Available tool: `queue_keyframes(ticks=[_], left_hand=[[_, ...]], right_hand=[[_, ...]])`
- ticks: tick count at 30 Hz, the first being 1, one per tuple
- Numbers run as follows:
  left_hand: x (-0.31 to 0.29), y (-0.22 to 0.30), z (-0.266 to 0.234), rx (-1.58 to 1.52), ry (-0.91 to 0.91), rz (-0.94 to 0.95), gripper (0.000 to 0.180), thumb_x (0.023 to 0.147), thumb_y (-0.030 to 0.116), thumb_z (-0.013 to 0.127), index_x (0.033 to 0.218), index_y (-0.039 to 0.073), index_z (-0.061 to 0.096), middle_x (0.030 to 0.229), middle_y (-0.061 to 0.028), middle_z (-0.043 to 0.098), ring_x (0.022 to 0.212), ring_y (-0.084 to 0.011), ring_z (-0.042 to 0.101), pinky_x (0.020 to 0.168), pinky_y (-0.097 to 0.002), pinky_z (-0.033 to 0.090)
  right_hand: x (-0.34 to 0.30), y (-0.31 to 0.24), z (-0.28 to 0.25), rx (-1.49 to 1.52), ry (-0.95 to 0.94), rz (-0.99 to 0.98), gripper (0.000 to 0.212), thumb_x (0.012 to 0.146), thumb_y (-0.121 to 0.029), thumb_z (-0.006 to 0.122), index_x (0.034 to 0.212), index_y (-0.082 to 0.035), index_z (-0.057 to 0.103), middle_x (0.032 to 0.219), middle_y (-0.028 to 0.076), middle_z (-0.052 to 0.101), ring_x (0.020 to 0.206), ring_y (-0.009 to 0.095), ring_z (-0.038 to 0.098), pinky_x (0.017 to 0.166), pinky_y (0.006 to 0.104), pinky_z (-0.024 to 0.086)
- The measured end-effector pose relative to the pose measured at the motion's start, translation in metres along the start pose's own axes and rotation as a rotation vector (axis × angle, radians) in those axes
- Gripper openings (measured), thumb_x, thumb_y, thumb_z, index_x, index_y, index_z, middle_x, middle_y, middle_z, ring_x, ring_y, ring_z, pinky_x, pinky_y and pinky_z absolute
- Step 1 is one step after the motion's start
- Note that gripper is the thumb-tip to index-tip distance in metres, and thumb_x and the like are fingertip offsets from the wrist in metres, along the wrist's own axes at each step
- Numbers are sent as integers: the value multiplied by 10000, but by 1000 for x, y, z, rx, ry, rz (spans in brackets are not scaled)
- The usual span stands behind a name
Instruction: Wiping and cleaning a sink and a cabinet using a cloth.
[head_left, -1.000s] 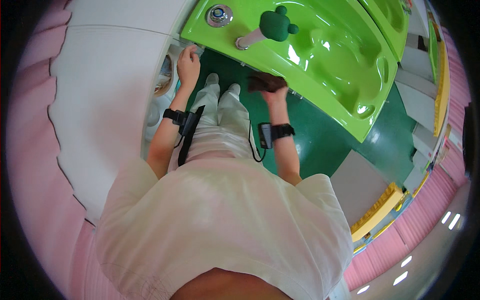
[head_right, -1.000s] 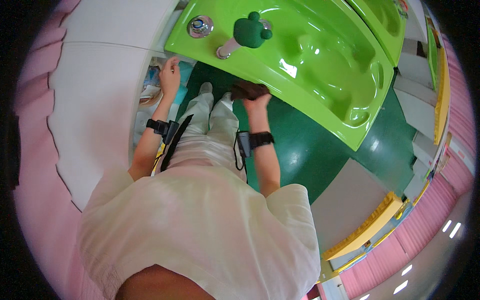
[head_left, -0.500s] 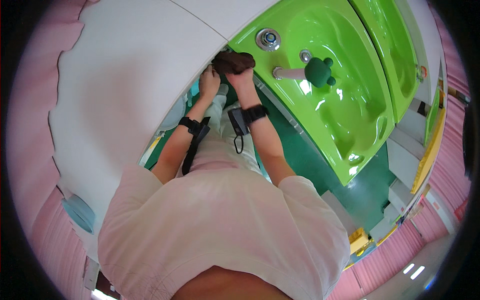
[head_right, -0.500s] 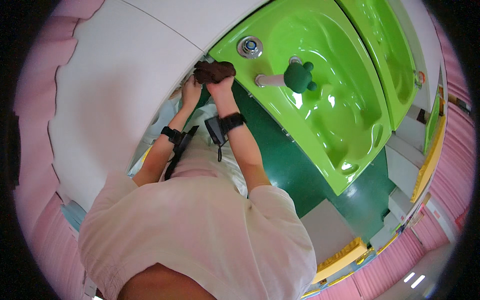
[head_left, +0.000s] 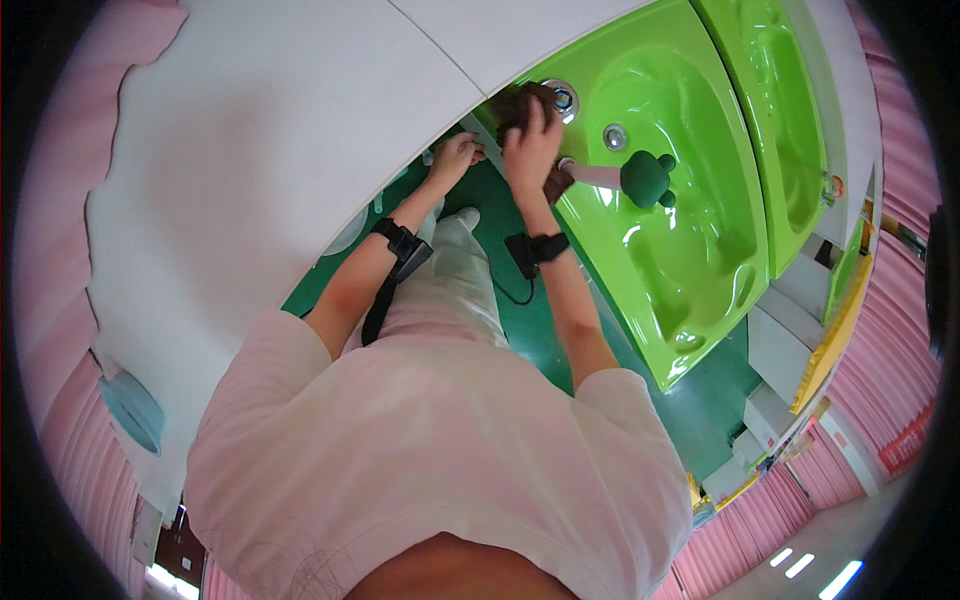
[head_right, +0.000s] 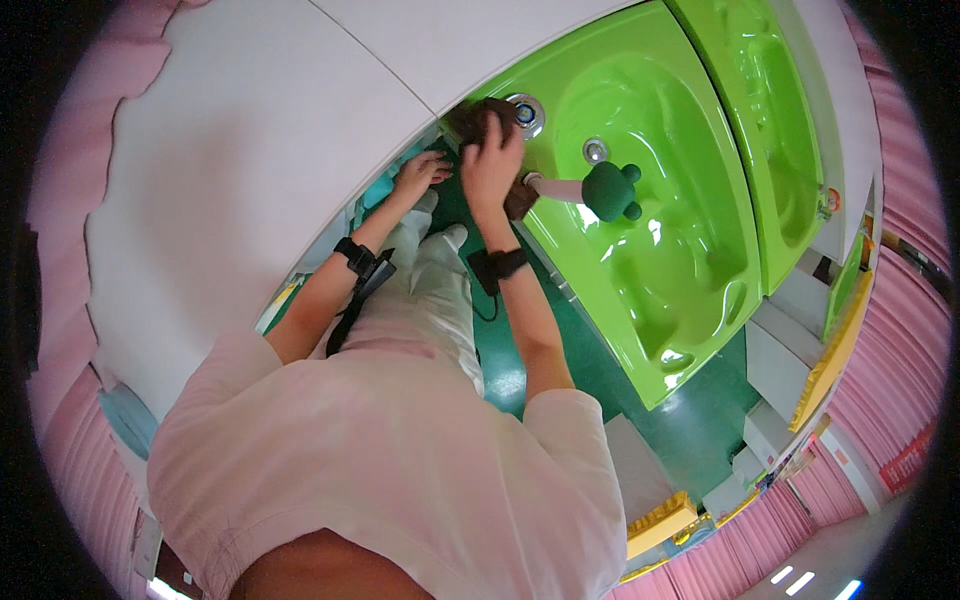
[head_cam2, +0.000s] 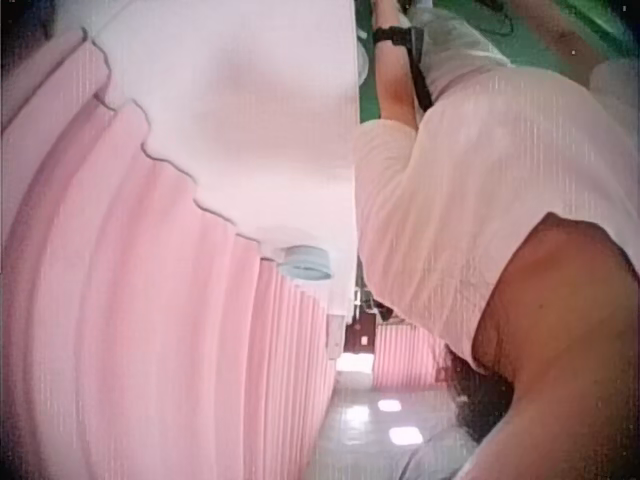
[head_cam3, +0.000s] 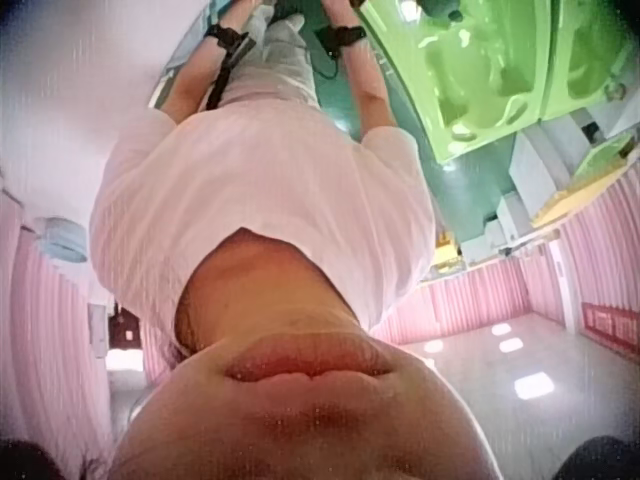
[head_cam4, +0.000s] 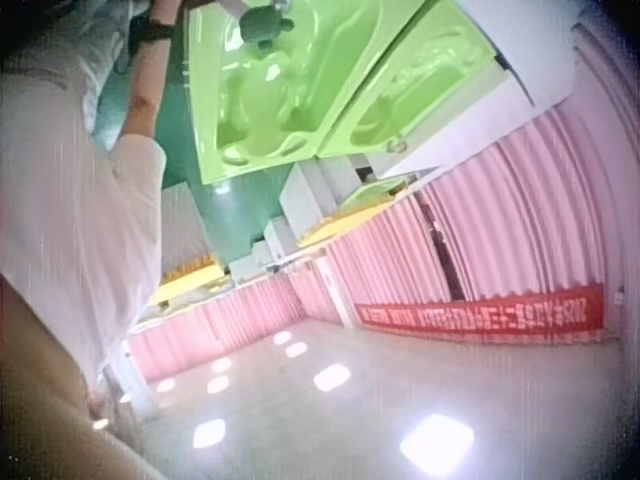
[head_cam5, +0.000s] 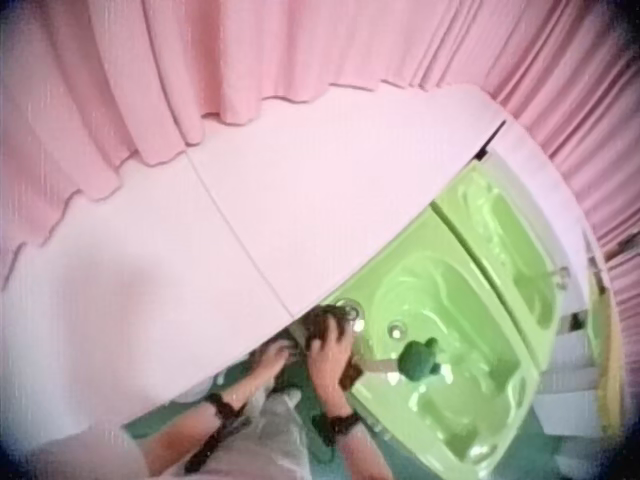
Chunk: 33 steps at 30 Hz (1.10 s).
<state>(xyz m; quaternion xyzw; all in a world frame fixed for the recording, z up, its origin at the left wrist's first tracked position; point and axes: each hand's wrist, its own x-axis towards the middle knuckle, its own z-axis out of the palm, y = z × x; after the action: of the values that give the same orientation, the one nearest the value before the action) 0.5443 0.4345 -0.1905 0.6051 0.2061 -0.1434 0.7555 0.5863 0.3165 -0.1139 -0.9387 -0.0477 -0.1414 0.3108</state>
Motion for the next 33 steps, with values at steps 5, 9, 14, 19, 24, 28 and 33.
queue_keyframes(ticks=[5, 9, 14, 19, 24, 28, 33], left_hand=[[10, 1, -4, -60, -43, -99, 249, 853, 89, 340, 965, -46, 516, 806, -111, 611, 708, -172, 614, 604, -256, 483], [14, 9, -1, -105, 16, -79, 240, 862, 94, 324, 965, -27, 504, 805, -114, 608, 715, -170, 611, 598, -252, 482], [19, 17, -2, 11, 30, -111, 277, 872, 134, 327, 1019, -32, 494, 829, -108, 612, 701, -166, 610, 597, -248, 472], [22, 17, 1, 66, 6, -130, 291, 868, 164, 348, 1012, -21, 519, 863, -107, 616, 715, -174, 615, 615, -264, 473], [27, 16, 9, 162, 52, -146, 353, 852, 260, 374, 833, -28, 576, 735, -108, 629, 621, -171, 623, 542, -279, 468], [21, 39, 14, 241, 69, -244, 389, 853, 279, 362, 737, -22, 579, 634, -94, 620, 577, -169, 619, 525, -280, 470], [5, 62, 21, 756, 12, -8, 358, 865, 300, 389, 735, 43, 601, 540, -63, 594, 513, -192, 604, 506, -289, 466]], right_hand=[[16, -20, 29, -252, -41, -247, 471, 664, -219, 618, 1112, -112, 518, 1190, 200, 394, 1075, 383, 381, 888, 480, 305], [27, -3, 30, -291, -90, -311, 503, 621, -246, 659, 1092, -136, 518, 1174, 184, 403, 1037, 345, 402, 821, 457, 344], [-12, 13, -3, -384, -211, -278, 583, 586, -196, 687, 1133, -194, 486, 1178, 171, 403, 989, 341, 436, 732, 442, 397], [-20, 10, -9, -456, -191, -202, 618, 582, -184, 677, 1160, -170, 456, 1174, 172, 400, 965, 342, 445, 698, 431, 402], [13, -1, 3, -189, -170, -105, 538, 619, -123, 658, 1131, -122, 491, 1125, 171, 465, 954, 347, 477, 800, 407, 422], [21, -3, -58, 377, -121, 86, 425, 639, -66, 569, 1063, -71, 535, 1014, 145, 559, 979, 319, 521, 854, 377, 413], [-17, 14, -188, 608, -236, 301, 477, 655, -26, 531, 1131, -23, 499, 1119, 107, 536, 1055, 213, 503, 910, 316, 375]])
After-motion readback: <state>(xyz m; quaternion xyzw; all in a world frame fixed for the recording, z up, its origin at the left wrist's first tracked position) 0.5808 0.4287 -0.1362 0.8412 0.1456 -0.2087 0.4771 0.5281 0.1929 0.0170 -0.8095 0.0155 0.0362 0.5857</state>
